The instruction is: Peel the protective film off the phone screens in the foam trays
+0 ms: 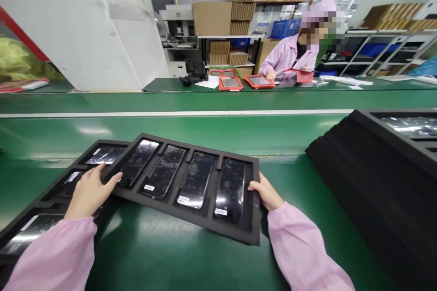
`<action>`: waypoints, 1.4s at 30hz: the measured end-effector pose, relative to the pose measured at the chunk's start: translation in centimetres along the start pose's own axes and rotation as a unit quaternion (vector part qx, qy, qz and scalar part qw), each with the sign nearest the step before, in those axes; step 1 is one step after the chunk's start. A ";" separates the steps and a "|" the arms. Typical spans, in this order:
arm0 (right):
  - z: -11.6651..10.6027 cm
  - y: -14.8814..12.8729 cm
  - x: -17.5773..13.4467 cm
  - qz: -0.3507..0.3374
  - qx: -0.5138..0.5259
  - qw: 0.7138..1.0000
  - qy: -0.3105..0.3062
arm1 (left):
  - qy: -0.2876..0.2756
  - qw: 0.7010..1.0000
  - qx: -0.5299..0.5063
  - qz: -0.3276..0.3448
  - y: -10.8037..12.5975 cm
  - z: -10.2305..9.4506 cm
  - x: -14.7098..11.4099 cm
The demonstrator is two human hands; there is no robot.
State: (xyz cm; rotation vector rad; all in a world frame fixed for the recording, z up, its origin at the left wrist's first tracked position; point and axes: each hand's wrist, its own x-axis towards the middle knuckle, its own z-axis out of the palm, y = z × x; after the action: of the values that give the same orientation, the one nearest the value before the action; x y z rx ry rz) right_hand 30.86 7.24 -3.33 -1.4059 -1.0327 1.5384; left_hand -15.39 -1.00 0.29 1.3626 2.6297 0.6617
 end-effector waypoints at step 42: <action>25.8 1.1 -0.8 -0.435 -0.616 0.637 -0.163 | -0.252 0.873 -0.409 0.085 3.7 8.0 3.0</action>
State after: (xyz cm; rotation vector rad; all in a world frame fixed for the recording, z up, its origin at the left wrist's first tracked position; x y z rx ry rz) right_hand 5.11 4.71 -2.71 -0.9447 -2.7627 0.1569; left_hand -12.06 5.90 -4.96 1.2421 1.5354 1.0874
